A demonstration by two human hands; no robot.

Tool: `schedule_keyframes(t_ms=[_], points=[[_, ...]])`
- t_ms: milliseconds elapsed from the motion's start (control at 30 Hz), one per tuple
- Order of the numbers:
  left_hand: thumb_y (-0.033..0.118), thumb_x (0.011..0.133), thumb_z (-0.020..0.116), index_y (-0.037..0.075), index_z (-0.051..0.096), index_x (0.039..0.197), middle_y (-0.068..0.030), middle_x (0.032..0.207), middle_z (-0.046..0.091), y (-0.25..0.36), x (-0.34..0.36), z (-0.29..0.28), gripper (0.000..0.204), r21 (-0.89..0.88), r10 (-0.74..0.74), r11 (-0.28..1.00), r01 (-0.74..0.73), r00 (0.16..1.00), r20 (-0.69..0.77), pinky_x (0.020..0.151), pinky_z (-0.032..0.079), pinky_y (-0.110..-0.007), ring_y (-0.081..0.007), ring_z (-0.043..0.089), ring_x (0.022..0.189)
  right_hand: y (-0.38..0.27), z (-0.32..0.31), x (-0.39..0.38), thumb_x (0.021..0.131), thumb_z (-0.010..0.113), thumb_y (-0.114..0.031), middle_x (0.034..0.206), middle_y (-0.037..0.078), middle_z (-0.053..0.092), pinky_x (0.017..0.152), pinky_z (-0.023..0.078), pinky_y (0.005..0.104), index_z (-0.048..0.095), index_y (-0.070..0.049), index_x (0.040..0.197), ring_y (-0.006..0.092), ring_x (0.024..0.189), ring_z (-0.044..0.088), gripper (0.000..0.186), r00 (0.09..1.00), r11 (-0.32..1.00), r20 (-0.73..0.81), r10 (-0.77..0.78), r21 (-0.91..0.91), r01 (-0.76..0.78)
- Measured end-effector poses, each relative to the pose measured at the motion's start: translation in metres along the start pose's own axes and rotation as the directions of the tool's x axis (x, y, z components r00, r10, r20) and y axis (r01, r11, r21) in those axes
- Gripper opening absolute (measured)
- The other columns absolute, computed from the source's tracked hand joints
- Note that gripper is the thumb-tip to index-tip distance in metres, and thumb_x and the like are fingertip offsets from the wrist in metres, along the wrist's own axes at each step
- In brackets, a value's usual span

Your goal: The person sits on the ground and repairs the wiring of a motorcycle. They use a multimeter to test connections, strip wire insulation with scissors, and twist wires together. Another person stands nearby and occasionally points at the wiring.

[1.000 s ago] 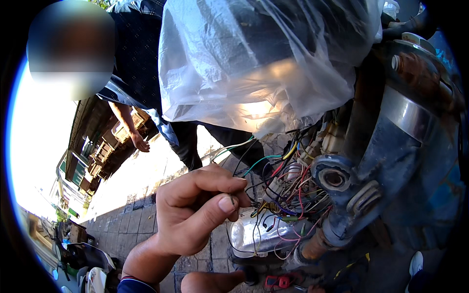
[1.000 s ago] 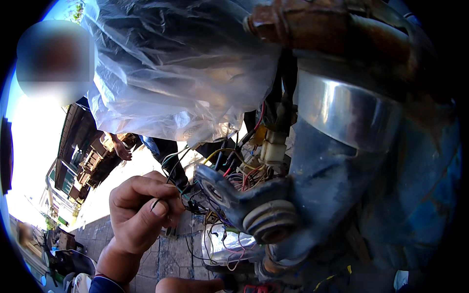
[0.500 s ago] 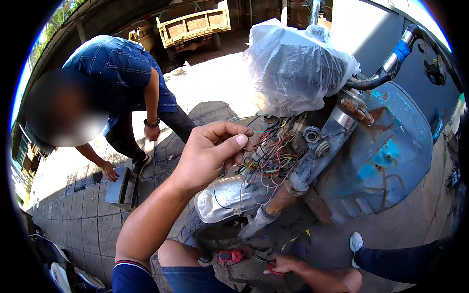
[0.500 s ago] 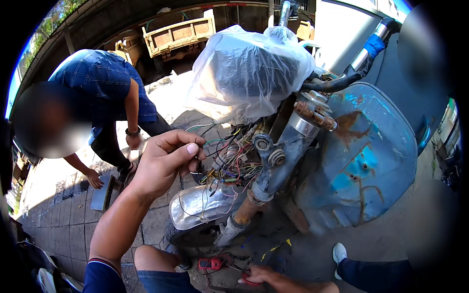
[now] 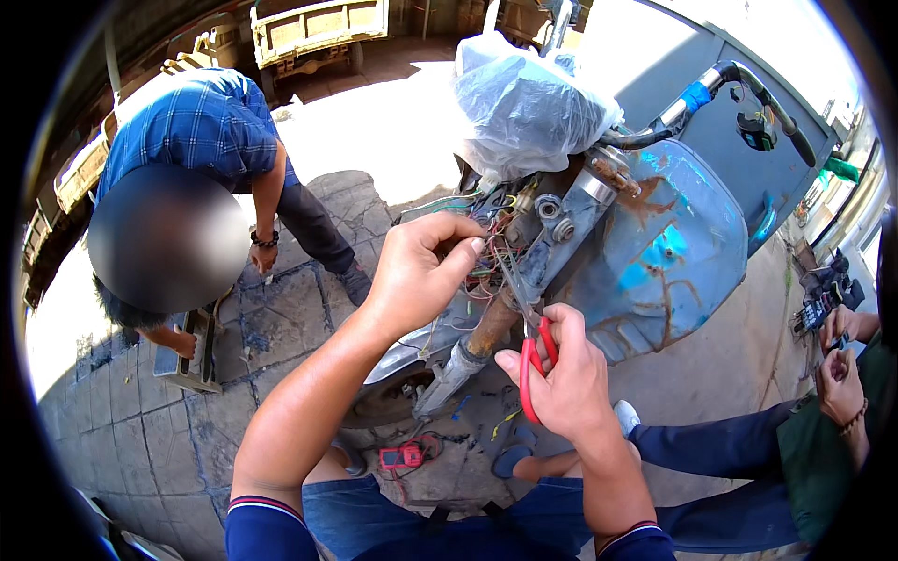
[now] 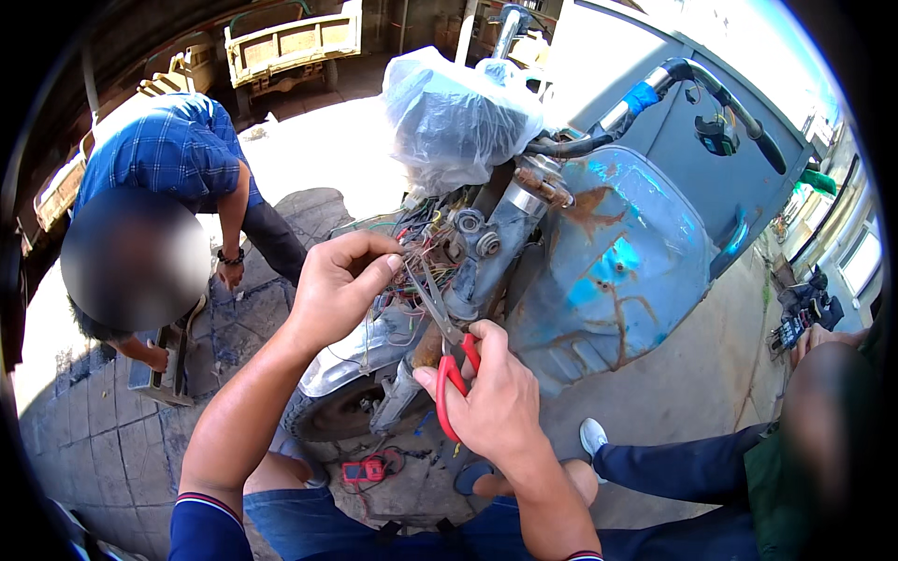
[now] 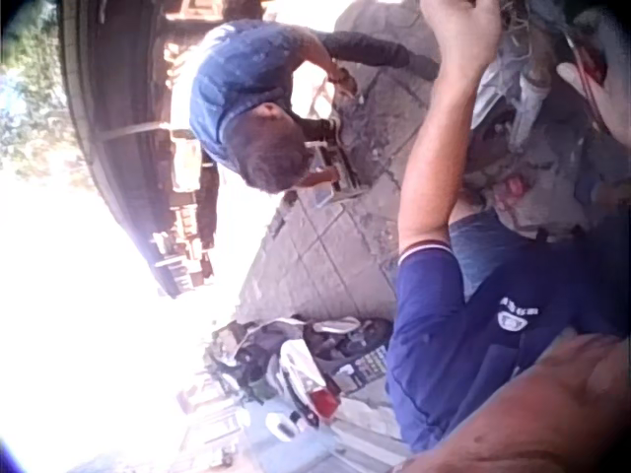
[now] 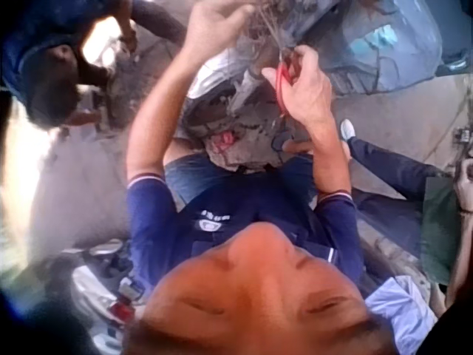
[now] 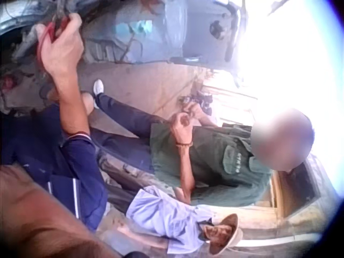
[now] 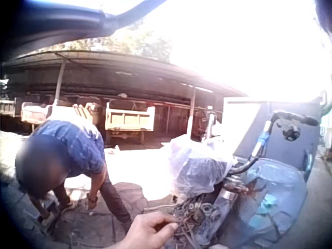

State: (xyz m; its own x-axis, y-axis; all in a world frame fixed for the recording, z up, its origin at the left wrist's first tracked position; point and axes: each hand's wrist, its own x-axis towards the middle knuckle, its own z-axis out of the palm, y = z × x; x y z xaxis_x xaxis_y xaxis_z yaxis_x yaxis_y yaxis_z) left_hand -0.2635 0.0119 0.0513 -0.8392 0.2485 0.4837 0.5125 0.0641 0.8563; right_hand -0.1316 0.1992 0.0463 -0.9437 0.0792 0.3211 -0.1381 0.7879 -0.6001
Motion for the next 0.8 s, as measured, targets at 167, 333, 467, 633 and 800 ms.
schedule_keyframes(t_ms=[167,333,467,633,800], points=[[0.004,0.094,0.067,-0.006,0.071,0.101,-0.0032,0.084,0.069,0.005,-0.001,0.002,0.013,0.08,0.051,0.995,-0.051,0.999,0.0,0.066,0.05,-0.025,-0.0059,0.06,0.074,-0.009,0.008,0.017,0.083,0.081,-0.047,0.082,0.016,0.07,0.07,0.053,0.0486,0.05,0.001,0.123,0.0393,0.076,0.07,0.07,0.999,0.999,-0.003,0.042,-0.016,-0.042],[0.007,0.094,0.067,-0.005,0.071,0.101,-0.0023,0.083,0.068,0.006,0.001,0.002,0.014,0.143,0.102,0.984,-0.102,0.995,0.003,0.063,0.049,-0.025,-0.0058,0.059,0.072,-0.005,0.011,0.022,0.085,0.079,-0.047,0.081,0.019,0.07,0.068,0.053,0.0511,0.052,0.0,0.121,0.0423,0.076,0.07,0.066,0.999,0.999,-0.045,-0.021,-0.047,0.019],[0.008,0.096,0.065,-0.003,0.069,0.104,0.0002,0.081,0.064,0.01,-0.001,0.001,0.015,-0.003,0.002,1.0,-0.002,1.0,0.029,0.061,0.045,-0.024,-0.0044,0.054,0.07,-0.006,0.011,0.021,0.085,0.08,-0.043,0.08,0.019,0.07,0.066,0.053,0.0489,0.052,0.0,0.118,0.0412,0.074,0.07,0.061,0.996,0.996,-0.073,-0.054,-0.071,0.049],[0.009,0.098,0.063,-0.002,0.066,0.099,0.0034,0.079,0.059,0.011,0.002,-0.001,0.012,-0.088,-0.037,0.995,0.042,0.998,0.059,0.062,0.042,-0.024,-0.004,0.05,0.071,-0.006,0.018,0.021,0.086,0.078,-0.045,0.08,0.021,0.07,0.065,0.053,0.0517,0.052,0.0,0.119,0.0445,0.075,0.069,0.062,0.987,0.985,-0.119,-0.112,-0.147,0.094],[0.009,0.096,0.062,-0.001,0.066,0.095,0.0043,0.078,0.058,0.012,0.004,-0.002,0.01,-0.196,-0.071,0.977,0.085,0.995,0.074,0.061,0.038,-0.023,-0.0036,0.046,0.069,-0.003,0.032,0.021,0.093,0.076,-0.034,0.076,0.015,0.069,0.06,0.052,0.0406,0.052,0.001,0.118,0.0281,0.065,0.068,0.05,0.999,0.955,0.007,-0.047,0.293,0.043]])
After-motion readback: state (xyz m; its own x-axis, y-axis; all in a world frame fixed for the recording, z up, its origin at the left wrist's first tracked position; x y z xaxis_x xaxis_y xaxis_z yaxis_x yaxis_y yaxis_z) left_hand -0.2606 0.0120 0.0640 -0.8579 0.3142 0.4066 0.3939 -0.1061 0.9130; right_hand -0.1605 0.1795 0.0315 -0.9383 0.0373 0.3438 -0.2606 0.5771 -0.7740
